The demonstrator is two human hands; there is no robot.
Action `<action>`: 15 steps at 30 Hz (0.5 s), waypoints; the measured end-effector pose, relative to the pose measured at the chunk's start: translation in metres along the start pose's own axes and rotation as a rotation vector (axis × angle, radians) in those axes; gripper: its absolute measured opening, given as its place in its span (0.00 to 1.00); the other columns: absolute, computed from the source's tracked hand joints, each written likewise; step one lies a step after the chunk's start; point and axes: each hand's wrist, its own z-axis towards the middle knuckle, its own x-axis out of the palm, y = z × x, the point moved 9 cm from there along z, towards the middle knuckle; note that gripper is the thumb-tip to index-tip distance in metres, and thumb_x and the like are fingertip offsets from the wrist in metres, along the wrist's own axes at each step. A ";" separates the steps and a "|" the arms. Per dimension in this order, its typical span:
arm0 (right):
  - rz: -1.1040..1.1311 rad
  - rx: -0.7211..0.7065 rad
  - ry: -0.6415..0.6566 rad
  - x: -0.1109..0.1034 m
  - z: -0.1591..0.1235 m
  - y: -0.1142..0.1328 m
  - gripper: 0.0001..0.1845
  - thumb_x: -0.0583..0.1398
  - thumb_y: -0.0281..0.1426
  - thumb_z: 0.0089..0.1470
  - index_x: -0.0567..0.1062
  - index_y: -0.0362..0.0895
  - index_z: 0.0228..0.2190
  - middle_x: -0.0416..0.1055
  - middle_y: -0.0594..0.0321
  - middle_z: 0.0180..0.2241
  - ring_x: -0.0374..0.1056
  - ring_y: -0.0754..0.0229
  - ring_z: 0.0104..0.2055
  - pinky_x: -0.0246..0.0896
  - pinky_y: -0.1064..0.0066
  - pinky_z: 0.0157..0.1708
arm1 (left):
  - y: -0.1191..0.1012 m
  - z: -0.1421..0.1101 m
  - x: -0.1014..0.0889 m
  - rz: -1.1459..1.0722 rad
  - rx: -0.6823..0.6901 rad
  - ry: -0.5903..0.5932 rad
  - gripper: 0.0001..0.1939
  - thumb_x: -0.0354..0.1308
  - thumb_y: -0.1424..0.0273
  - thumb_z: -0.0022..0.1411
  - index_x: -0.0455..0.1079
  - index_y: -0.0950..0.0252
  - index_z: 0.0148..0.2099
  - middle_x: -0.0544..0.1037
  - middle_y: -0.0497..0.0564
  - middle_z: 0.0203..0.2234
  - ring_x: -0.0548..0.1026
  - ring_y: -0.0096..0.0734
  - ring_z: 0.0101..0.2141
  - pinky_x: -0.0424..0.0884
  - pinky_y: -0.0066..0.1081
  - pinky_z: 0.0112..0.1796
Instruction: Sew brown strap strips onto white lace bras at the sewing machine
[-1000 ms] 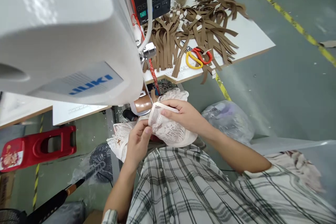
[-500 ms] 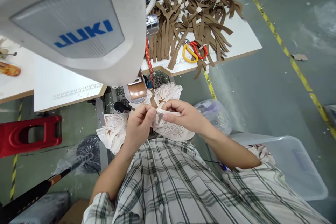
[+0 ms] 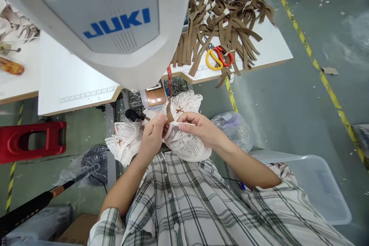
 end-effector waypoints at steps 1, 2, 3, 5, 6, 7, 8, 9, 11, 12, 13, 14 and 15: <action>-0.013 -0.002 0.003 0.001 0.000 0.000 0.15 0.69 0.42 0.50 0.75 0.45 0.30 0.68 0.68 0.29 0.60 0.67 0.30 0.55 0.73 0.32 | -0.001 0.000 0.000 0.028 0.010 -0.002 0.25 0.51 0.51 0.69 0.60 0.63 0.25 0.62 0.44 0.17 0.58 0.23 0.19 0.56 0.27 0.21; -0.024 -0.004 0.009 0.002 0.000 0.000 0.15 0.69 0.42 0.50 0.75 0.44 0.30 0.67 0.68 0.28 0.59 0.67 0.29 0.55 0.73 0.31 | -0.002 0.000 0.000 0.051 0.023 -0.008 0.25 0.54 0.53 0.68 0.58 0.63 0.24 0.61 0.42 0.16 0.57 0.22 0.19 0.54 0.26 0.21; -0.035 -0.004 0.018 0.003 0.001 0.000 0.16 0.69 0.43 0.50 0.74 0.44 0.30 0.67 0.68 0.28 0.59 0.67 0.28 0.54 0.73 0.31 | -0.003 0.000 0.000 0.062 0.033 -0.014 0.24 0.56 0.55 0.68 0.57 0.63 0.24 0.59 0.42 0.16 0.55 0.21 0.18 0.54 0.26 0.21; -0.091 -0.017 0.046 0.006 0.000 0.002 0.17 0.67 0.44 0.51 0.74 0.44 0.31 0.67 0.67 0.28 0.59 0.66 0.29 0.55 0.73 0.31 | -0.005 0.000 -0.002 0.070 0.054 -0.035 0.24 0.55 0.56 0.68 0.55 0.63 0.24 0.59 0.41 0.16 0.55 0.21 0.18 0.54 0.26 0.21; -0.158 -0.038 0.065 0.008 -0.001 0.004 0.17 0.67 0.45 0.52 0.74 0.44 0.32 0.68 0.67 0.30 0.60 0.65 0.30 0.56 0.72 0.32 | -0.007 0.001 -0.004 0.099 0.071 -0.049 0.24 0.54 0.56 0.69 0.55 0.62 0.24 0.59 0.41 0.16 0.55 0.21 0.18 0.54 0.26 0.22; -0.251 -0.060 0.098 0.010 -0.004 0.006 0.17 0.66 0.45 0.53 0.74 0.44 0.34 0.69 0.66 0.31 0.61 0.65 0.32 0.57 0.72 0.34 | -0.009 0.001 -0.006 0.157 0.096 -0.059 0.24 0.52 0.56 0.70 0.55 0.62 0.24 0.59 0.41 0.16 0.56 0.21 0.19 0.56 0.26 0.22; -0.356 -0.078 0.148 0.014 -0.007 0.007 0.16 0.64 0.45 0.55 0.75 0.44 0.34 0.69 0.66 0.31 0.62 0.64 0.32 0.58 0.71 0.35 | -0.011 0.001 -0.009 0.239 0.132 -0.066 0.24 0.51 0.56 0.70 0.55 0.62 0.24 0.60 0.42 0.16 0.58 0.22 0.19 0.58 0.27 0.24; -0.447 -0.088 0.195 0.018 -0.010 0.006 0.16 0.63 0.45 0.57 0.75 0.44 0.34 0.70 0.65 0.31 0.63 0.63 0.33 0.58 0.71 0.36 | -0.012 -0.001 -0.012 0.337 0.181 -0.069 0.23 0.49 0.56 0.71 0.57 0.62 0.25 0.63 0.43 0.17 0.62 0.24 0.21 0.61 0.27 0.26; -0.490 -0.074 0.216 0.018 -0.016 0.001 0.16 0.60 0.45 0.60 0.76 0.45 0.36 0.72 0.64 0.32 0.65 0.62 0.34 0.60 0.70 0.37 | -0.012 -0.012 -0.016 0.519 0.324 -0.091 0.20 0.47 0.56 0.71 0.67 0.63 0.32 0.73 0.50 0.26 0.72 0.32 0.31 0.69 0.33 0.36; -0.417 -0.059 0.159 0.013 -0.017 -0.001 0.17 0.58 0.46 0.61 0.76 0.46 0.38 0.73 0.63 0.34 0.66 0.61 0.36 0.61 0.70 0.37 | -0.008 -0.021 -0.016 0.578 0.404 -0.088 0.19 0.47 0.55 0.71 0.70 0.63 0.41 0.77 0.55 0.36 0.75 0.39 0.40 0.70 0.39 0.43; -0.299 -0.041 0.069 0.006 -0.017 -0.003 0.18 0.57 0.47 0.61 0.76 0.47 0.41 0.73 0.62 0.38 0.68 0.60 0.38 0.63 0.69 0.38 | 0.000 -0.030 -0.014 0.612 0.476 -0.076 0.22 0.49 0.52 0.68 0.69 0.63 0.52 0.76 0.60 0.47 0.74 0.46 0.49 0.68 0.45 0.51; -0.166 -0.019 -0.023 -0.001 -0.019 -0.007 0.19 0.56 0.48 0.60 0.75 0.49 0.45 0.73 0.61 0.41 0.69 0.59 0.40 0.65 0.69 0.40 | 0.011 -0.039 -0.009 0.631 0.534 -0.036 0.31 0.53 0.48 0.64 0.64 0.62 0.60 0.72 0.64 0.56 0.70 0.53 0.57 0.65 0.51 0.56; -0.047 0.013 -0.088 -0.005 -0.021 -0.012 0.21 0.56 0.48 0.59 0.73 0.51 0.49 0.73 0.61 0.44 0.70 0.58 0.42 0.66 0.68 0.42 | 0.031 -0.045 -0.001 0.656 0.527 0.050 0.41 0.58 0.45 0.58 0.59 0.61 0.66 0.66 0.66 0.62 0.65 0.58 0.62 0.61 0.53 0.60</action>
